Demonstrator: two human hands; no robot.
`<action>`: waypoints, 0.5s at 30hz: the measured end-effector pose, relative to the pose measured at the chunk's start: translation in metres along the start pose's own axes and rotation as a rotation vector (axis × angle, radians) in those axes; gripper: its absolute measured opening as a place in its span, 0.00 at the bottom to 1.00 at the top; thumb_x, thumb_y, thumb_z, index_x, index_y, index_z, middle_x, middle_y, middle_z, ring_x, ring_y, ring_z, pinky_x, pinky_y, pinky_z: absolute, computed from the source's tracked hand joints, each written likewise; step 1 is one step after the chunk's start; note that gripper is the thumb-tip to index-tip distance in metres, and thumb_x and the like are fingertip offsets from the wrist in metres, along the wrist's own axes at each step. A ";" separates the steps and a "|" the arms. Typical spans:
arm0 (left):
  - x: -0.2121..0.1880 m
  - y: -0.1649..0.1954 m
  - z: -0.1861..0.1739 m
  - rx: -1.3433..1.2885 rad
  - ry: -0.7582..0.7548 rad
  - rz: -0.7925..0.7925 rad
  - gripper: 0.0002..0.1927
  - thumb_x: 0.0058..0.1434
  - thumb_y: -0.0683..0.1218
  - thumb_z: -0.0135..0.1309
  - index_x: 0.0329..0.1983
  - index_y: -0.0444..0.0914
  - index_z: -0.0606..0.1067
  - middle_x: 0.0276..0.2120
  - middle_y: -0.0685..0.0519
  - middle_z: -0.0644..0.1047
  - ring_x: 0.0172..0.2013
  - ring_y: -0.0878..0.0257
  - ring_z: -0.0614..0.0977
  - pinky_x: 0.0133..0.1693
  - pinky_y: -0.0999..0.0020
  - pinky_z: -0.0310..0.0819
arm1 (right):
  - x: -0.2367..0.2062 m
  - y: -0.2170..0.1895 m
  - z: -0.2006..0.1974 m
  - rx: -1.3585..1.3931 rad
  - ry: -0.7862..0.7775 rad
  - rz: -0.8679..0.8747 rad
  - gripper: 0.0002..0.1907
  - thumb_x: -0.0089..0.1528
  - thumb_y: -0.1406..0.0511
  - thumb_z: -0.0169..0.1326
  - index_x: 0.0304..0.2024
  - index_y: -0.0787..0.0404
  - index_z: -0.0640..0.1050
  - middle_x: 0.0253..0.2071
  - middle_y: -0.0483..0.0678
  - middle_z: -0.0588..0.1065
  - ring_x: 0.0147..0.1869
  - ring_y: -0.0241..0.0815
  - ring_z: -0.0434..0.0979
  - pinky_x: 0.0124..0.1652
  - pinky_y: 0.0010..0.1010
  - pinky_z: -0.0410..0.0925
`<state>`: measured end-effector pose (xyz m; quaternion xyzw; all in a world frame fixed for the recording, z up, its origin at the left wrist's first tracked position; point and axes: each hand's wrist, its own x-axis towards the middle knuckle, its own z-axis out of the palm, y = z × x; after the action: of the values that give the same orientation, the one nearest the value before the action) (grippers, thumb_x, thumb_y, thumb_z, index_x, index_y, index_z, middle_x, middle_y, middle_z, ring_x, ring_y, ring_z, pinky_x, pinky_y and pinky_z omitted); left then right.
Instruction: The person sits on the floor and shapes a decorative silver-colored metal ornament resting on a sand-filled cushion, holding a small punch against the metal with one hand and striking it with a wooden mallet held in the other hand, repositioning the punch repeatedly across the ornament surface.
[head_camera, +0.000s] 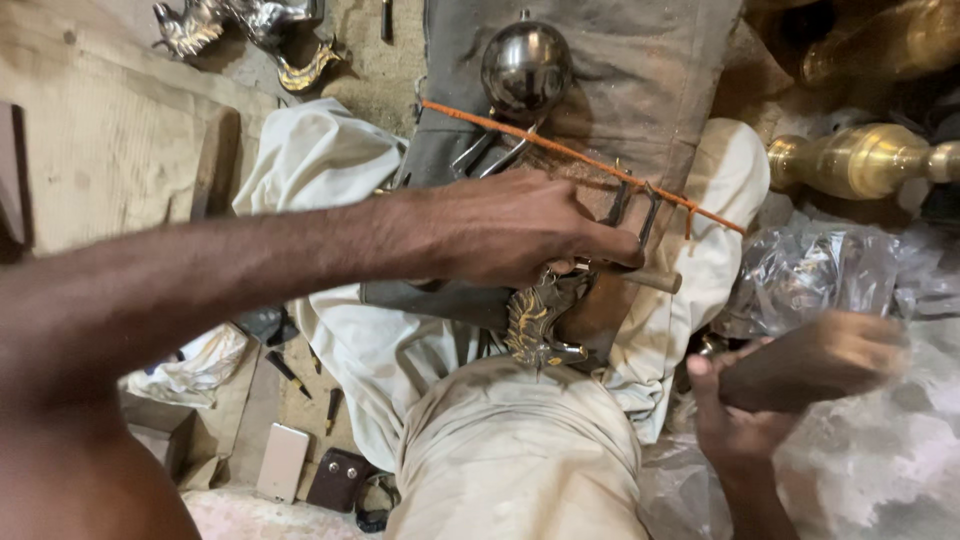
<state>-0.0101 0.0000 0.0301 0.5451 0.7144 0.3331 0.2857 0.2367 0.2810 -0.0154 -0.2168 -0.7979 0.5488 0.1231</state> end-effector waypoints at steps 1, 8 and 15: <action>0.002 0.000 0.000 0.029 -0.083 -0.055 0.25 0.58 0.33 0.48 0.58 0.45 0.70 0.28 0.45 0.81 0.32 0.52 0.86 0.31 0.51 0.79 | -0.002 0.004 -0.001 -0.254 -0.041 -0.205 0.33 0.57 0.66 0.68 0.59 0.62 0.65 0.45 0.52 0.69 0.44 0.45 0.70 0.44 0.34 0.68; 0.008 -0.002 -0.004 0.092 -0.056 0.203 0.19 0.58 0.41 0.54 0.53 0.44 0.71 0.22 0.47 0.78 0.29 0.46 0.83 0.28 0.45 0.75 | -0.017 0.047 -0.009 -0.431 -0.079 -0.411 0.33 0.59 0.71 0.66 0.63 0.64 0.64 0.50 0.56 0.68 0.49 0.49 0.71 0.48 0.35 0.68; 0.010 0.005 -0.010 0.236 -0.220 0.190 0.17 0.64 0.42 0.49 0.57 0.47 0.70 0.26 0.45 0.79 0.33 0.45 0.84 0.33 0.45 0.77 | -0.020 0.046 -0.004 -0.616 -0.052 -0.658 0.32 0.59 0.72 0.65 0.63 0.62 0.67 0.51 0.60 0.66 0.55 0.56 0.70 0.50 0.42 0.67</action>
<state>-0.0176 0.0090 0.0397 0.6730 0.6582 0.2105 0.2635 0.2657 0.2887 -0.0560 0.0358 -0.9534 0.2225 0.2007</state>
